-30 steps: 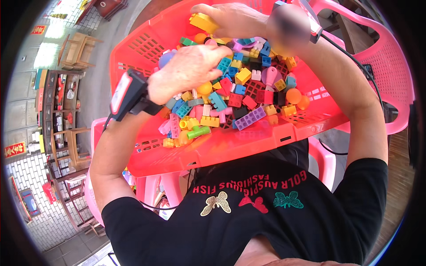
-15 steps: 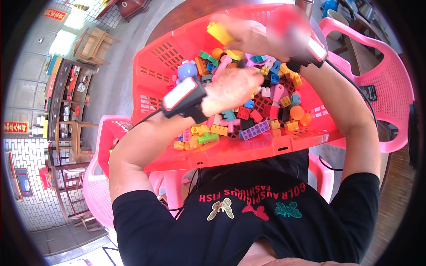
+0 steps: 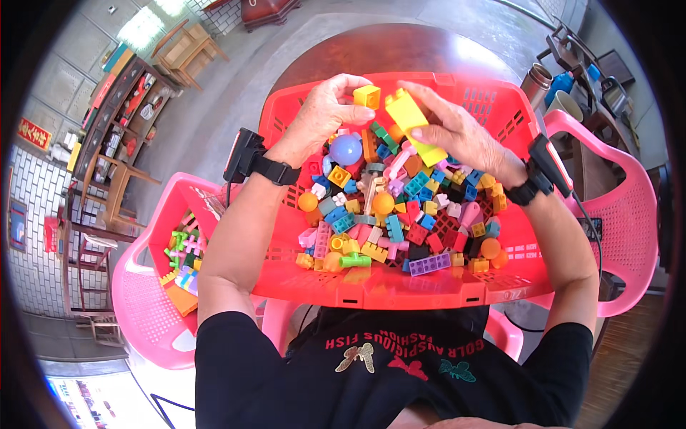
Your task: The recorder is sorting and assembling various colorful plastic blocks from a large red basket.
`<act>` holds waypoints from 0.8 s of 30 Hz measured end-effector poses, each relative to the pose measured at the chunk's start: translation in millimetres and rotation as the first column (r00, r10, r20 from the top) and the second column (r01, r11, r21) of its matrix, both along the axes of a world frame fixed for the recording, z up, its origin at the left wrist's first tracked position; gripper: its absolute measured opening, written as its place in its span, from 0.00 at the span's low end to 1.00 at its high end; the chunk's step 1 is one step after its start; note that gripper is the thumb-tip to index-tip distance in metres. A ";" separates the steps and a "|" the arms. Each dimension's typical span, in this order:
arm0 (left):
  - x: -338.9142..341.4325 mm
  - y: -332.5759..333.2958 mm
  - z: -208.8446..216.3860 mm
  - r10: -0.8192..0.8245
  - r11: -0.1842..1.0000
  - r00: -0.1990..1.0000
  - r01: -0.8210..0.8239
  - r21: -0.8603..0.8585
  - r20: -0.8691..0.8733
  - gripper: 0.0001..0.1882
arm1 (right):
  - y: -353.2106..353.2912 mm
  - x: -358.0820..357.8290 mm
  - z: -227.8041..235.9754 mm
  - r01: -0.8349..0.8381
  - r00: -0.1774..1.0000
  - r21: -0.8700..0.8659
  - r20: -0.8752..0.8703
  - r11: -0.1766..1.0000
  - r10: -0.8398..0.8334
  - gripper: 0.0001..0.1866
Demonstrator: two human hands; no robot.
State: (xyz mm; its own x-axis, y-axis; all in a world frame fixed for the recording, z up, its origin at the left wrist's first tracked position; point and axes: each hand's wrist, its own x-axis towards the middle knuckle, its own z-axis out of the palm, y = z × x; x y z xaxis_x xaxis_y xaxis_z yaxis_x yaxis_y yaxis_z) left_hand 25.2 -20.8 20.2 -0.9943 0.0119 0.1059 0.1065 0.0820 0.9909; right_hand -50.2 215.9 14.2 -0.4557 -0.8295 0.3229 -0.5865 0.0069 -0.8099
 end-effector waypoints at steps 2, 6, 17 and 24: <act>-2.8 3.1 0.5 -0.052 0.998 0.999 0.052 0.029 0.010 0.23 | -2.2 1.5 -2.8 0.010 0.998 0.019 -0.066 1.000 -0.009 0.34; -5.0 7.6 -4.8 -0.100 0.995 0.994 0.100 0.005 -0.048 0.24 | -4.0 0.5 -1.7 0.062 0.997 0.081 -0.048 0.995 -0.058 0.34; -3.0 17.1 -3.8 -0.057 0.998 0.987 0.055 -0.017 -0.149 0.22 | -1.4 2.8 3.6 0.027 0.989 0.056 0.145 0.998 -0.034 0.29; 2.2 21.2 -4.8 -0.082 0.801 0.899 -0.197 -0.565 -0.431 0.28 | -0.8 12.6 8.7 0.067 0.993 0.041 0.091 0.997 -0.070 0.35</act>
